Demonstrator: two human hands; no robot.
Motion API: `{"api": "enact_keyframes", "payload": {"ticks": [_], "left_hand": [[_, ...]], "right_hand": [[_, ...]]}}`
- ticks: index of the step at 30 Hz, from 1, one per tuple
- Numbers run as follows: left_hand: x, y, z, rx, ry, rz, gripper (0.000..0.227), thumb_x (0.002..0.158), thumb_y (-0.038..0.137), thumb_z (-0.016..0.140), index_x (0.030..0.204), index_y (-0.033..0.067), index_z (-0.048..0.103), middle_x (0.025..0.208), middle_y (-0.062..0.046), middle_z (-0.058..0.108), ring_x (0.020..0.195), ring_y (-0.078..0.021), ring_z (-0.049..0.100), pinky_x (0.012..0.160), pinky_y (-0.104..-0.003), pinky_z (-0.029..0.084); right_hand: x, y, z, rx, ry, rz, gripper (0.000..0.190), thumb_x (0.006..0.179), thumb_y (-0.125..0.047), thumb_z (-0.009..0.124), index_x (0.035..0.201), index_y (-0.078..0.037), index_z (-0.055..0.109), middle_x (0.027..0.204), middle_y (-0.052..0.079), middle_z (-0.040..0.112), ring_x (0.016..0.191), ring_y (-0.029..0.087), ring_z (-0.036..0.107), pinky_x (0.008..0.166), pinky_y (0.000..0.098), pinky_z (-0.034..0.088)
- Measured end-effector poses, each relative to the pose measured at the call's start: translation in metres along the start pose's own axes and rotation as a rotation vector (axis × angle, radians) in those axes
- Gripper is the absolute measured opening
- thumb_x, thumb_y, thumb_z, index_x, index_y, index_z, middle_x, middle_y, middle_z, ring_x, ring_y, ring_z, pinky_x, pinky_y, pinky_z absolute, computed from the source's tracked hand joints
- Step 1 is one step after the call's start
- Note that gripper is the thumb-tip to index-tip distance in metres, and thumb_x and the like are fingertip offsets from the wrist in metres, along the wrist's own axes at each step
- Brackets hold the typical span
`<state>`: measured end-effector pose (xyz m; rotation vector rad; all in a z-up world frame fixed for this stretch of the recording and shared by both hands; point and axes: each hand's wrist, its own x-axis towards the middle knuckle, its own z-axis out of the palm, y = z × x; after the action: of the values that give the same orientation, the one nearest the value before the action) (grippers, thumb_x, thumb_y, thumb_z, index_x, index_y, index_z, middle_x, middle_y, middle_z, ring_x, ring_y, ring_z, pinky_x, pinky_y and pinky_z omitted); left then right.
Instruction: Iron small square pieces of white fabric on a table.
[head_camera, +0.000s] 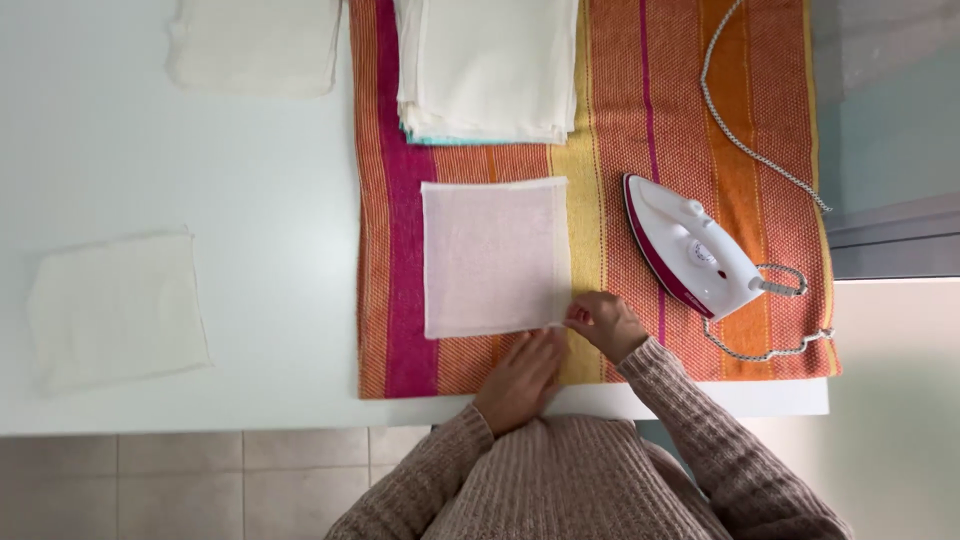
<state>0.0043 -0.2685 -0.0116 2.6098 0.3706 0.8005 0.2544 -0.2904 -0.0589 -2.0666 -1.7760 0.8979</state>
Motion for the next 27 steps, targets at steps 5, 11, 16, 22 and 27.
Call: {"api": "enact_keyframes", "payload": {"ticks": [5,11,16,22,27], "left_hand": [[0.009,0.018,0.0,0.133,-0.059,-0.201,0.065,0.105,0.044,0.044,0.151,-0.0008,0.039,0.163,-0.019,0.032,0.153,-0.0333,0.026,0.126,-0.049,0.015],[0.005,0.023,0.02,0.263,-0.05,-0.314,0.069,0.105,0.052,0.036,0.155,0.0049,0.036,0.165,-0.013,0.031,0.154,-0.0304,0.024,0.127,-0.054,0.009],[0.006,0.027,0.018,0.294,-0.033,-0.328,0.067,0.104,0.052,0.038,0.155,0.0089,0.036,0.166,-0.009,0.03,0.154,-0.0282,0.025,0.126,-0.055,0.01],[0.007,0.032,0.016,0.27,-0.014,-0.352,0.064,0.105,0.049,0.039,0.155,0.0089,0.038,0.165,-0.008,0.032,0.153,-0.0284,0.025,0.126,-0.055,0.01],[0.005,0.031,0.02,0.287,-0.02,-0.347,0.064,0.105,0.05,0.038,0.155,0.0092,0.038,0.166,-0.008,0.031,0.154,-0.0284,0.024,0.126,-0.056,0.008]], "right_hand": [[-0.003,-0.002,-0.005,-0.046,-0.006,-0.014,0.013,0.084,-0.029,0.079,0.093,-0.021,0.073,0.084,-0.001,0.072,0.085,0.021,0.072,0.075,0.0358,0.059],[-0.005,-0.002,-0.01,-0.063,0.006,-0.123,0.016,0.081,-0.027,0.081,0.093,-0.022,0.072,0.086,0.0,0.071,0.089,0.023,0.071,0.076,0.0394,0.059],[-0.006,-0.024,-0.033,-0.005,-0.033,-0.165,0.009,0.085,-0.016,0.08,0.091,-0.013,0.075,0.083,0.007,0.075,0.081,0.023,0.074,0.073,0.0338,0.061],[-0.002,-0.013,-0.032,0.062,-0.101,-0.099,0.01,0.083,-0.012,0.08,0.091,-0.01,0.075,0.08,0.008,0.074,0.077,0.022,0.075,0.068,0.0333,0.061],[0.002,-0.013,-0.043,0.001,0.044,-0.254,0.004,0.088,-0.014,0.075,0.09,-0.011,0.074,0.078,0.009,0.073,0.071,0.023,0.074,0.065,0.0317,0.061]]}}
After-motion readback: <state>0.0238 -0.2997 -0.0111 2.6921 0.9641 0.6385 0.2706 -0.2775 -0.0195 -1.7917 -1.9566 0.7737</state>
